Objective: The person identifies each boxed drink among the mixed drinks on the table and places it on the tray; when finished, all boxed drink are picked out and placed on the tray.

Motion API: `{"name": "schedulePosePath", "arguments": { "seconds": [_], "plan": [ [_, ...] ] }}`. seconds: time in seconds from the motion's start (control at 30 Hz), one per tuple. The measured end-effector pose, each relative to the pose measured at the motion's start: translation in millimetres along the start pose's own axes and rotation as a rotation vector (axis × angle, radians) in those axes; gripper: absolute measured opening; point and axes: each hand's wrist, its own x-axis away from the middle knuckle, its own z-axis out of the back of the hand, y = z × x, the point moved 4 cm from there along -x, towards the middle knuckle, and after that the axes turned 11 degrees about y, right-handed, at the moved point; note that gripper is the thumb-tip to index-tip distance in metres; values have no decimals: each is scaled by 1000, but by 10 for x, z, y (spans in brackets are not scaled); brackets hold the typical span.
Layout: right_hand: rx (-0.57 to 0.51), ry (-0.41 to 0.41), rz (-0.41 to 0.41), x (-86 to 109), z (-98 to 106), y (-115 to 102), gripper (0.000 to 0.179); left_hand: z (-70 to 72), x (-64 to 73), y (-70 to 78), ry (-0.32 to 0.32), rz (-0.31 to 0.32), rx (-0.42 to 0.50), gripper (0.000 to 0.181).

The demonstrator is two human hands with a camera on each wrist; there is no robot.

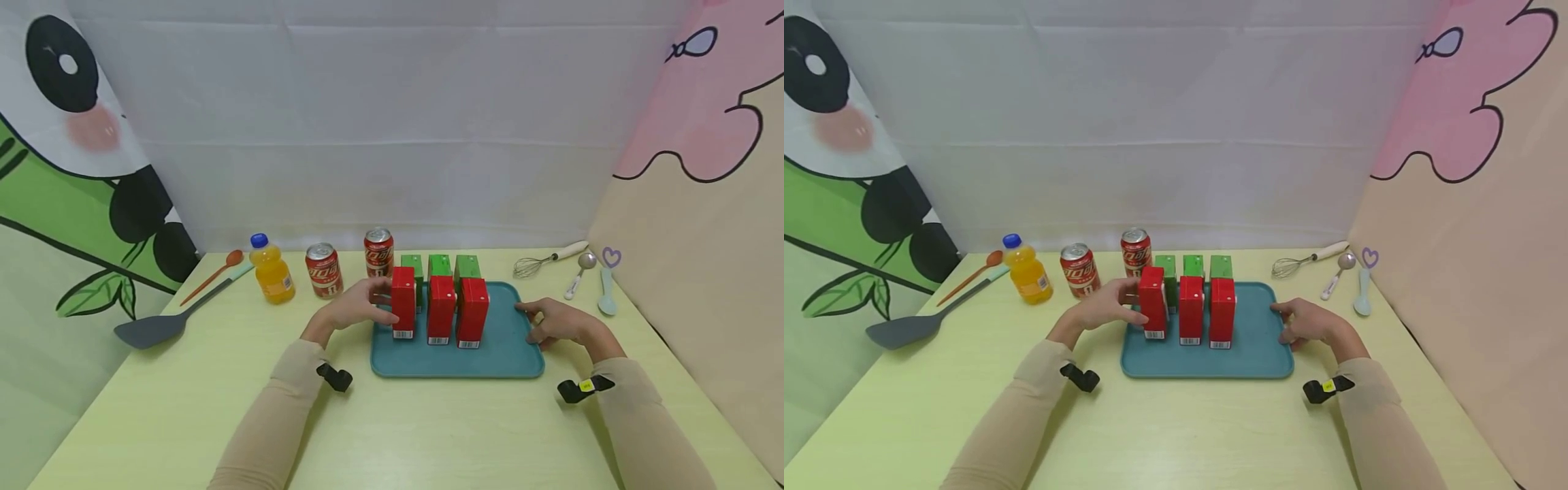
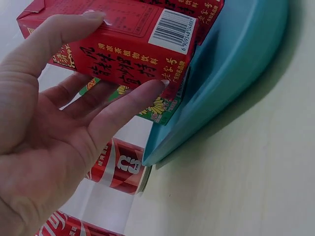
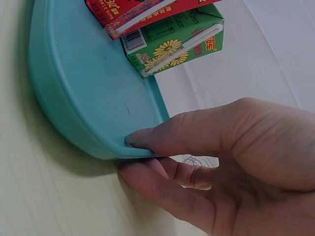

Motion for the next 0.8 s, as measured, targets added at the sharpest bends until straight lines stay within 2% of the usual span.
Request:
{"name": "schedulePosePath", "arguments": {
  "seconds": [0.37, 0.47, 0.67, 0.8],
  "plan": [
    [-7, -13, 0, -2, 3, -26, 79, -105, 27, 39, -26, 45, -36, 58],
    [-3, -15, -6, -2, 9, -25, 79, -109, 17, 68, -31, 34, -86, 59],
    [-7, -13, -11, -4, 17, -1, 80, -108, 18, 180, -3, -5, -269, 66],
    [-8, -16, -13, -7, 11, 9, 80, -146, 19, 190, -16, -1, -269, 66]
  ]
}}
